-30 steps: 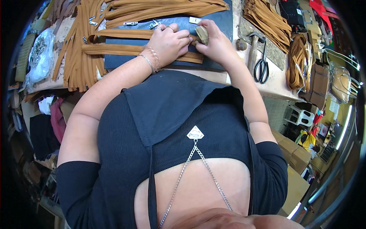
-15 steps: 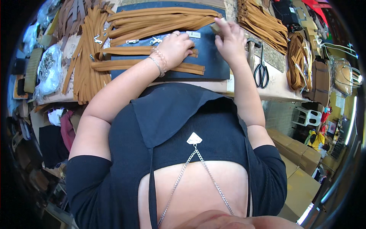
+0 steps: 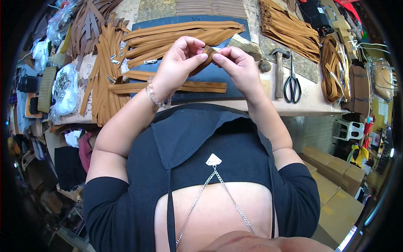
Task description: The person assembles a leather accessory by hammering a small component into a strip of leather, fitting a metal hardware piece onto another strip, trimming the leather with scissors, and smoothing the edges using a small block.
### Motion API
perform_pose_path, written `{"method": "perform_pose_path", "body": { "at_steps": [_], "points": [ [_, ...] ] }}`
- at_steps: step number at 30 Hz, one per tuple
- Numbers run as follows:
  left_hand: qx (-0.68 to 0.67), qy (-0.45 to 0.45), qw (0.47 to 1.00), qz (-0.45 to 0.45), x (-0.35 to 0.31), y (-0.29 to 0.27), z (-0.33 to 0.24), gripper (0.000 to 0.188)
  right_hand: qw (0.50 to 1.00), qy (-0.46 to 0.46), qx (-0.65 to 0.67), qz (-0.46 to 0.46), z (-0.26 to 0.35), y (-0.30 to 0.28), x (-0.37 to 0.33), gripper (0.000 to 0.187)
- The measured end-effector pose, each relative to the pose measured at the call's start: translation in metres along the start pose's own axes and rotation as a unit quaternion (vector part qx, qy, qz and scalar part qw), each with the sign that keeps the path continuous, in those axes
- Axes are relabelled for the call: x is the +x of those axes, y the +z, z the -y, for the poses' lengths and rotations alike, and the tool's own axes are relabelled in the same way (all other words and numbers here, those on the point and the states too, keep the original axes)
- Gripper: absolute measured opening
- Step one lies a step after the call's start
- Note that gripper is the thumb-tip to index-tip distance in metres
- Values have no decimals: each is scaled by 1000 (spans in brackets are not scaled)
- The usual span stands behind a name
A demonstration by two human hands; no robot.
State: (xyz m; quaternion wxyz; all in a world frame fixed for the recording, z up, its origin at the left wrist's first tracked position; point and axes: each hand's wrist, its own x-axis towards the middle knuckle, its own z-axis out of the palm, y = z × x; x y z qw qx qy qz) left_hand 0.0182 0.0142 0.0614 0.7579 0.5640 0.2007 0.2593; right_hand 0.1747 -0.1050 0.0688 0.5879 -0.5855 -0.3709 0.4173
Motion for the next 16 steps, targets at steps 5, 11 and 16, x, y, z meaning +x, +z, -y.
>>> {"method": "perform_pose_path", "body": {
  "at_steps": [5,11,16],
  "points": [
    [-19,-55,997,41,-23,-3,-31,27,999,-5,41,24,13,20,-4,14],
    [60,-50,997,7,-33,-9,-32,17,997,-4,-30,64,16,23,-9,16],
    [-21,-25,999,-4,-36,-7,-22,15,982,55,161,78,16,27,-15,17]
  ]
}}
